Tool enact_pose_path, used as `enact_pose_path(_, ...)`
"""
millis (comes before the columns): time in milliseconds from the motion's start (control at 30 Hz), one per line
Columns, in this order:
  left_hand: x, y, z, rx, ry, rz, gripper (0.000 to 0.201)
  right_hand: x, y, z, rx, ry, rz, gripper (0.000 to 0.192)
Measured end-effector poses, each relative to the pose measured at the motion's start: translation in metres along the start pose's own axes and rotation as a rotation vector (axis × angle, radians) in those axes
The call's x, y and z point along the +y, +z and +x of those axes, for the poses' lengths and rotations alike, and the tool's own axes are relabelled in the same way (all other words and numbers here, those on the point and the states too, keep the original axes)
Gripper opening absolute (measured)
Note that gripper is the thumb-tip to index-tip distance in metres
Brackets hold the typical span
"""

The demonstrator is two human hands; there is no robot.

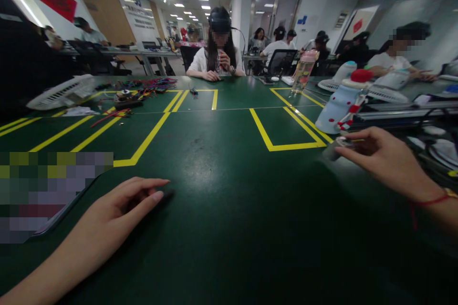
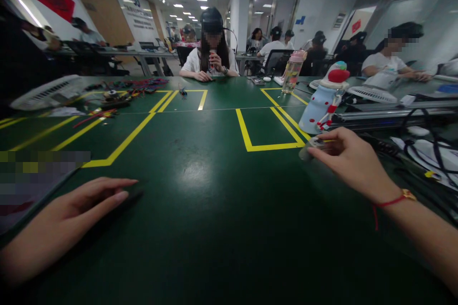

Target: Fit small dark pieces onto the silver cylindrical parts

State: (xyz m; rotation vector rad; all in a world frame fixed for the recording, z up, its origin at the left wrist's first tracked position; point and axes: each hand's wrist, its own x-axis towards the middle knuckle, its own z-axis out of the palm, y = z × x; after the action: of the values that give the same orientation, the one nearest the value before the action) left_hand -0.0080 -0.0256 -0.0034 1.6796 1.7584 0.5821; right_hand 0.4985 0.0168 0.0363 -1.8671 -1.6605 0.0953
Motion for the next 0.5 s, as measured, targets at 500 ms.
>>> enact_pose_path(500, 0.05, 0.018, -0.001, 0.035, 0.225, 0.129, 0.039, -0.13, 0.083, -0.075, -0.538, -0.481, 0.514, 0.057)
